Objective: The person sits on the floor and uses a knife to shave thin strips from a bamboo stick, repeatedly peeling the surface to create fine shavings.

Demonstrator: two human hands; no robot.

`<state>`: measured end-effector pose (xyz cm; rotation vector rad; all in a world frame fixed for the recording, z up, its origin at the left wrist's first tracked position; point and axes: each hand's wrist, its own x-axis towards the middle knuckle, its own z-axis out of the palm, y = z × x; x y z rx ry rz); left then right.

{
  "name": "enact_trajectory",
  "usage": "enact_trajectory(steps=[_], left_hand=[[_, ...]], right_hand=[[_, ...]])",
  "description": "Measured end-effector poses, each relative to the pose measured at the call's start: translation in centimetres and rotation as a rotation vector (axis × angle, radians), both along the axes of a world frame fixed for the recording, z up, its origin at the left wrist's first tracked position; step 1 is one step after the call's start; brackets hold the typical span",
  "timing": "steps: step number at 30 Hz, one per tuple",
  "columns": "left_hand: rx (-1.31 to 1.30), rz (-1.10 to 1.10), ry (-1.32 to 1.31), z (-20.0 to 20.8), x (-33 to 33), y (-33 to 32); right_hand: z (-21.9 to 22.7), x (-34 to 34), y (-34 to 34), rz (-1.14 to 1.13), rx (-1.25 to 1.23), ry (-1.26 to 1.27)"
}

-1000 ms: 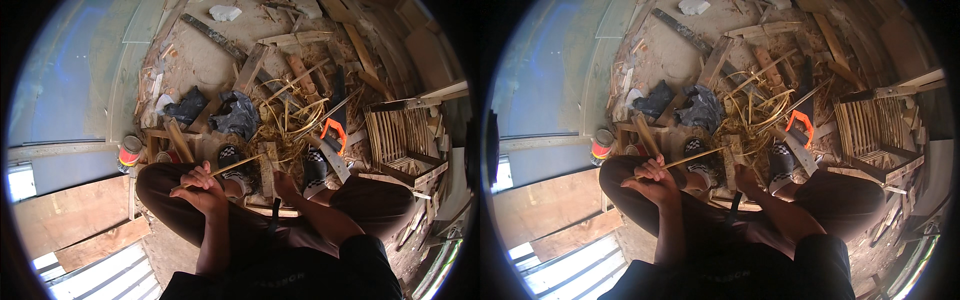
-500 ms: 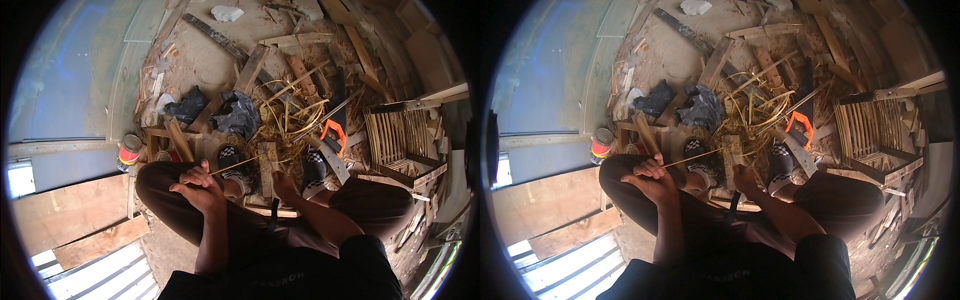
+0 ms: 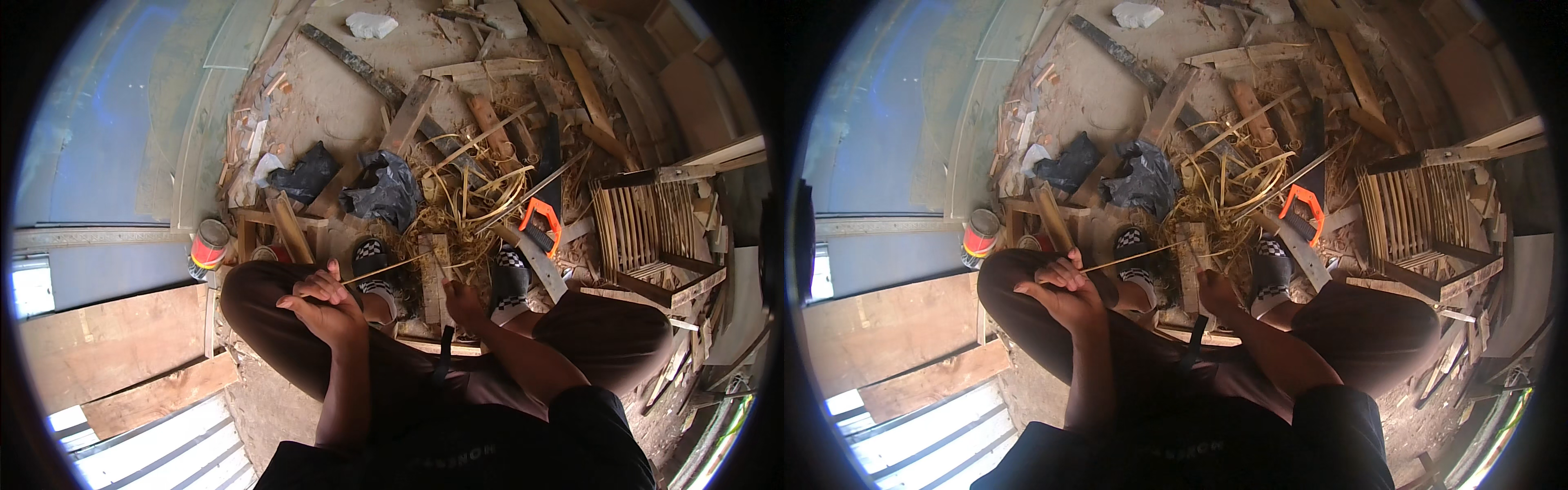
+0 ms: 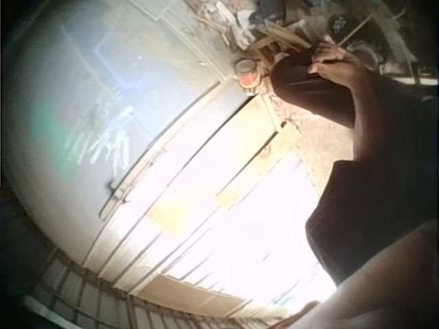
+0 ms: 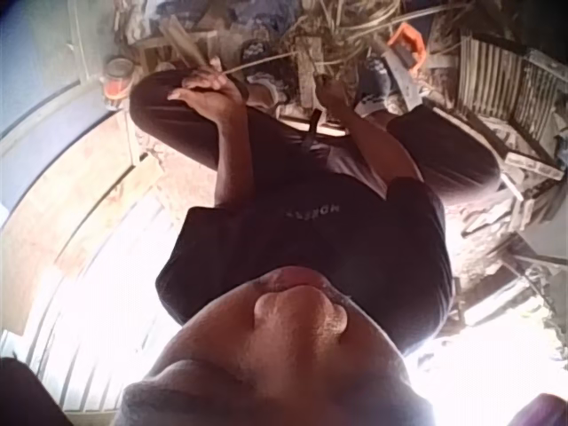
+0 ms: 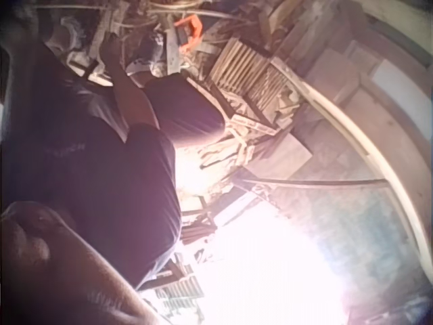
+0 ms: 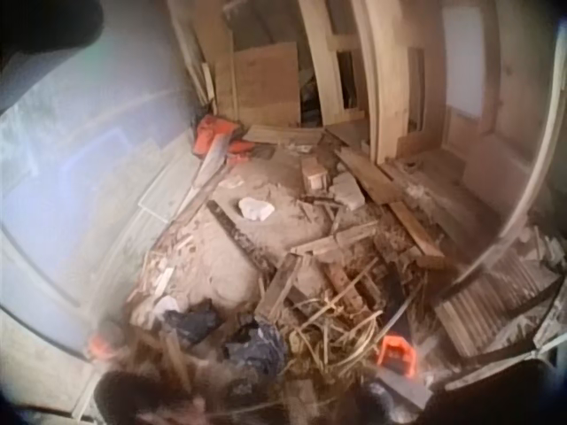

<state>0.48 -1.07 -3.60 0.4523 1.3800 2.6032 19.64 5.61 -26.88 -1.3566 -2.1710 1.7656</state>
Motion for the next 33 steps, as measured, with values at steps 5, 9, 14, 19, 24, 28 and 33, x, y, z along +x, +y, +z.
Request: enact_trajectory(steps=[5,9,14,19,24,28,33], left_hand=[[-0.034,0.068,-0.022,0.4,-0.1,-0.3],[-0.004,0.098,-0.098,0.2,-0.4,-0.4],[-0.003,0.127,-0.126,0.5,0.7,0.0],[-0.08,0.157,-0.104,0.5,0.8,0.4],[-0.055,0.155,-0.098,0.2,-0.2,-0.6],[-0.042,0.124,-0.091,0.6,0.6,0.3],[-0.042,0.069,-0.016,0.4,1.1,0.2]], right_hand=[[8.2,-2.0,-0.5,0.177,-0.072,0.285],[3.0,-0.5,0.0,0.065,-0.058,-0.023],[2.5,-0.9,-0.2,0.001,0.039,-0.05],[9.0,-2.5,-0.8,0.166,-0.078,0.309],[5.4,-1.4,-0.5,0.06,-0.066,0.048],[1.7,-0.3,1.5,0.046,-0.053,-0.169],[8.7,-2.4,0.3,0.016,-0.044,0.15]])
